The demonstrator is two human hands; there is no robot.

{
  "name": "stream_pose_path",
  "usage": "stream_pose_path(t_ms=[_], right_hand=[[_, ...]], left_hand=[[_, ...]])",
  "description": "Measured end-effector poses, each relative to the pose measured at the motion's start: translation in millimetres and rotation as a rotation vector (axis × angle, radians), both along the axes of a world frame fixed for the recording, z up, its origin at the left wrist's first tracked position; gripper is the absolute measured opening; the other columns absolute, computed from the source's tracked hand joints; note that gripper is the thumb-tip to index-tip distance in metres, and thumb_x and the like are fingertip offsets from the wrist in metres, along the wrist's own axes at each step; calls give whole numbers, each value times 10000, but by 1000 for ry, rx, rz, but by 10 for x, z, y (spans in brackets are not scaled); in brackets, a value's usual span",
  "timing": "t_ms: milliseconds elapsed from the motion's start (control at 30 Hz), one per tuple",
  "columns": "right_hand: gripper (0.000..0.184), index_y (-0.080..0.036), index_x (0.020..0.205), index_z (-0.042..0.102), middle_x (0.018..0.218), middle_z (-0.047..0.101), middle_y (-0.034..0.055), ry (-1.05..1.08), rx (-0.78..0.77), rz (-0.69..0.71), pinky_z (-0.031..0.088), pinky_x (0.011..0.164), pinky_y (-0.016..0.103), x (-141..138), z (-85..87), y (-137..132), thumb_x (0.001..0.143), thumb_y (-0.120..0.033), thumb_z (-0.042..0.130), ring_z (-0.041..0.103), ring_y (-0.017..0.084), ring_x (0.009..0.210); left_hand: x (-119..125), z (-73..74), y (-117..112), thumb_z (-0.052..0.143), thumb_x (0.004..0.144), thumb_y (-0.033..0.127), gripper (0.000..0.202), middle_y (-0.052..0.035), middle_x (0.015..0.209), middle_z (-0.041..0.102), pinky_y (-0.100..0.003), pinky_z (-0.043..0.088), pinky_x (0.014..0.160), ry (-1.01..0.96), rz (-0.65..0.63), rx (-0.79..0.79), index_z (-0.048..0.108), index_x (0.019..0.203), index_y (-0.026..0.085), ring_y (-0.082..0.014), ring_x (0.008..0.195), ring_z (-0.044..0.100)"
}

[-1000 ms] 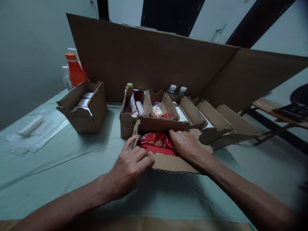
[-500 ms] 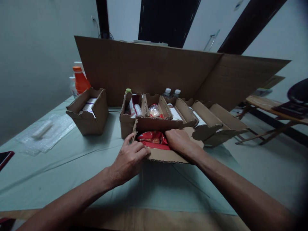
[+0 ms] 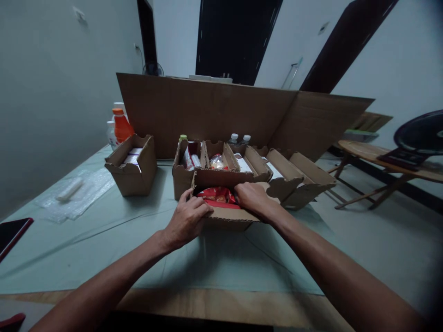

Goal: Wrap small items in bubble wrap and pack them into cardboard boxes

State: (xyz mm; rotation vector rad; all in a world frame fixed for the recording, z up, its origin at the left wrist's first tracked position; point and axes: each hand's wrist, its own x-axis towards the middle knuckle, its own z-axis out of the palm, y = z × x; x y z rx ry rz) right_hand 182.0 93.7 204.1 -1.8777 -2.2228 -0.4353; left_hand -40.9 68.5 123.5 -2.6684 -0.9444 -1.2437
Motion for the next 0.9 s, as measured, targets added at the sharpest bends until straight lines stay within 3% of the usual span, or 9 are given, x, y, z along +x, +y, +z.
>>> stream_pose_path(t_ms=[100, 200, 300, 367, 433, 533, 633, 733, 900], right_hand=[[181, -210, 764, 736, 779, 755, 43, 11, -69, 26, 408, 604, 227, 142, 221, -90, 878, -225, 597, 683, 170, 714], [235, -208, 885, 737, 858, 761, 47, 150, 25, -62, 437, 636, 263, 481, 286, -329, 911, -299, 521, 688, 195, 752], [308, -210, 852, 714, 813, 742, 36, 473, 172, -131, 474, 658, 290, 841, 21, -635, 886, -427, 499, 663, 190, 692], [339, -196, 912, 712, 820, 743, 45, 630, 127, -151, 479, 602, 303, 957, -298, -756, 817, -478, 549, 596, 165, 558], [429, -171, 1046, 687, 914, 754, 72, 739, 22, -134, 482, 567, 309, 932, -627, -757, 762, -479, 595, 539, 142, 496], [489, -141, 1100, 641, 1038, 740, 119, 890, -98, -66, 514, 616, 316, 731, -961, -579, 739, -468, 596, 613, 178, 623], [407, -138, 943, 660, 882, 742, 102, 956, -160, -39, 520, 625, 308, 559, -1069, -399, 730, -476, 579, 651, 223, 703], [309, -171, 762, 651, 696, 703, 72, 938, -151, -63, 500, 585, 307, 509, -1098, -473, 739, -467, 566, 628, 226, 647], [305, -203, 708, 658, 695, 695, 79, 911, -119, -86, 490, 551, 332, 282, -1153, -1079, 791, -474, 545, 574, 209, 559]], left_hand=[[-114, 39, -124, 550, 867, 64, 285, -43, 1005, 732, -555, 313, 1152, -130, 18, 120, 635, 1096, 212, -208, 1037, 667], [-335, 14, -271, 587, 845, 70, 418, -56, 1111, 711, -576, 307, 1167, -255, 93, 149, 588, 1226, 243, -233, 1139, 639], [-529, -137, -313, 581, 874, 159, 440, -90, 1226, 663, -527, 426, 1098, -305, 218, -96, 559, 1305, 246, -253, 1172, 620], [-562, -282, -264, 586, 885, 239, 490, -125, 1354, 598, -517, 450, 1079, -320, 241, -308, 518, 1371, 234, -282, 1261, 571], [-500, -414, -170, 618, 874, 323, 608, -154, 1471, 507, -544, 413, 1111, -356, 200, -479, 441, 1447, 223, -316, 1360, 490], [-272, -522, 3, 662, 833, 413, 743, -178, 1506, 467, -563, 390, 1123, -473, 101, -661, 377, 1485, 198, -342, 1380, 468], [-5, -524, 123, 665, 816, 428, 714, -179, 1383, 573, -505, 478, 1050, -588, -3, -787, 420, 1428, 153, -319, 1263, 574], [138, -513, 47, 657, 831, 399, 647, -153, 1291, 630, -461, 504, 1024, -643, -23, -777, 447, 1390, 151, -289, 1209, 607], [-242, -610, -631, 666, 854, 354, 530, -116, 1137, 692, -484, 528, 992, -500, 71, -616, 527, 1341, 197, -301, 1162, 624]])
